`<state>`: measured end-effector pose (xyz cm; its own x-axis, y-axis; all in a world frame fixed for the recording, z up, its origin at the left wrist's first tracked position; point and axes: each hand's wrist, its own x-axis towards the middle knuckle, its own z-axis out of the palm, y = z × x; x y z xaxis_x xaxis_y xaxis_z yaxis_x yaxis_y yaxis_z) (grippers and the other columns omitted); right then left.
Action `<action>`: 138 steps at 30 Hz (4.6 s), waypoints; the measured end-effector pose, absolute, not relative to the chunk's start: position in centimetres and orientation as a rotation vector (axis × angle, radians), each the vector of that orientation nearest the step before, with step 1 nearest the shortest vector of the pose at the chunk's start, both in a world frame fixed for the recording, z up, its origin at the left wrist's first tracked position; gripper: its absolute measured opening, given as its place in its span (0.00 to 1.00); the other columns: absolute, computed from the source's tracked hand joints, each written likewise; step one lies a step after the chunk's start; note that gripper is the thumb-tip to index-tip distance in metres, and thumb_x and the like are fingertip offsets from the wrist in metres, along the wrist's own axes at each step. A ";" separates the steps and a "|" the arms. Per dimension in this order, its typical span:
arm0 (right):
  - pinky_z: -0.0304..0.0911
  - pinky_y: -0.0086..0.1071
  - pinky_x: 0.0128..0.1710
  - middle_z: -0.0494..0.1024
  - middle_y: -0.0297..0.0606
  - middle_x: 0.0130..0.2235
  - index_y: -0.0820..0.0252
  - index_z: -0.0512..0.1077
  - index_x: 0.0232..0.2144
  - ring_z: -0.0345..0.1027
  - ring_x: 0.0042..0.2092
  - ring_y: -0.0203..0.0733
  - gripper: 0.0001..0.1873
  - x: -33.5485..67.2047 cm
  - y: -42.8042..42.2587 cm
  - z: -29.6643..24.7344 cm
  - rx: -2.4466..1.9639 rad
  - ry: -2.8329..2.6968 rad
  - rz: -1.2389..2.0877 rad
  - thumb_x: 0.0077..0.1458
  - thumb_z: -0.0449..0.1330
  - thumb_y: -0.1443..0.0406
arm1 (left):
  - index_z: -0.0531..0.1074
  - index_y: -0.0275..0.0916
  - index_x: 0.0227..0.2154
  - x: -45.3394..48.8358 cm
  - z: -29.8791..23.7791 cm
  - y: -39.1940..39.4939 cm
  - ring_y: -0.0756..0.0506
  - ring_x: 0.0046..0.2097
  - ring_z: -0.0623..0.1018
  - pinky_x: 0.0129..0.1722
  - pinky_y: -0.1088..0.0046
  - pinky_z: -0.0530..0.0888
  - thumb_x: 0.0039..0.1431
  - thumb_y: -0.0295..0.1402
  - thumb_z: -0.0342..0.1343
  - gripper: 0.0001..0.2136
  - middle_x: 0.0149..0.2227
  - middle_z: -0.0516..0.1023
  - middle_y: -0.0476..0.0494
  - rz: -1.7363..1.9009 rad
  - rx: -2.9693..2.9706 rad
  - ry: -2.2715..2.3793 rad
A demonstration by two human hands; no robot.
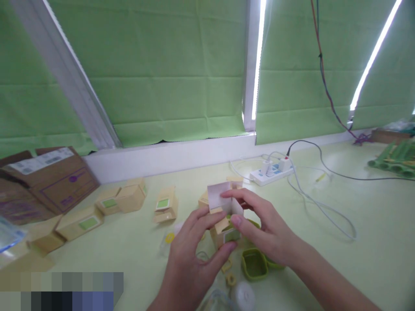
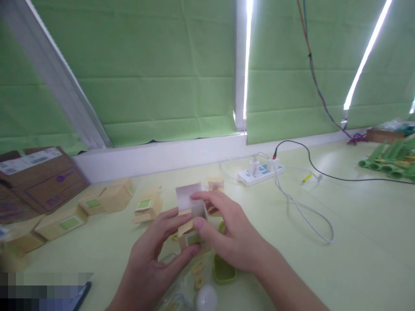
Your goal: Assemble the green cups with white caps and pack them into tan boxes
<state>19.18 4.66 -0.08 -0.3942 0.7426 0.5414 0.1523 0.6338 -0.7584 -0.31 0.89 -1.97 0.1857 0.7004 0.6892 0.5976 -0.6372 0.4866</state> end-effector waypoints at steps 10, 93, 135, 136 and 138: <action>0.67 0.37 0.48 0.76 0.37 0.47 0.54 0.70 0.48 0.70 0.46 0.42 0.12 18.9 4.9 -0.2 -0.652 -1.957 0.656 0.62 0.62 0.64 | 0.68 0.50 0.53 0.2 -1.5 0.9 0.43 0.53 0.78 0.49 0.68 0.78 0.60 0.32 0.62 0.20 0.52 0.76 0.44 1.509 1.800 1.178; 0.71 0.33 0.41 0.76 0.38 0.47 0.52 0.66 0.42 0.75 0.45 0.41 0.02 17.9 4.7 -1.7 -0.691 -1.884 0.779 0.66 0.57 0.63 | 0.69 0.45 0.48 0.9 -1.5 0.5 0.42 0.50 0.78 0.43 0.68 0.77 0.67 0.40 0.52 0.10 0.50 0.77 0.43 1.403 1.651 1.200; 0.73 0.38 0.47 0.78 0.37 0.46 0.53 0.71 0.38 0.75 0.48 0.44 0.08 17.6 4.7 -1.2 -0.649 -1.500 1.121 0.57 0.67 0.64 | 0.75 0.46 0.43 0.4 -1.4 0.8 0.42 0.50 0.78 0.46 0.67 0.77 0.61 0.34 0.61 0.08 0.47 0.78 0.45 1.541 1.859 1.324; 0.72 0.40 0.50 0.77 0.36 0.49 0.50 0.69 0.43 0.73 0.51 0.44 0.13 17.6 4.5 -1.1 -0.645 -1.526 1.099 0.57 0.67 0.64 | 0.74 0.46 0.44 0.4 -1.3 0.8 0.43 0.48 0.79 0.44 0.67 0.77 0.62 0.35 0.60 0.09 0.46 0.78 0.45 1.550 1.794 1.308; 0.68 0.43 0.56 0.74 0.37 0.54 0.48 0.66 0.49 0.70 0.56 0.44 0.18 17.4 4.2 -1.0 -0.640 -1.631 1.054 0.59 0.66 0.64 | 0.74 0.44 0.45 0.5 -1.4 0.7 0.44 0.45 0.80 0.42 0.69 0.77 0.63 0.36 0.59 0.09 0.45 0.79 0.45 1.558 1.701 1.264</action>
<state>17.41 4.16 -1.04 -0.3134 0.8223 0.4751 -0.0950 0.4706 -0.8772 0.55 0.72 -1.38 -0.0893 0.8717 0.4818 0.2920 -0.4396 0.8494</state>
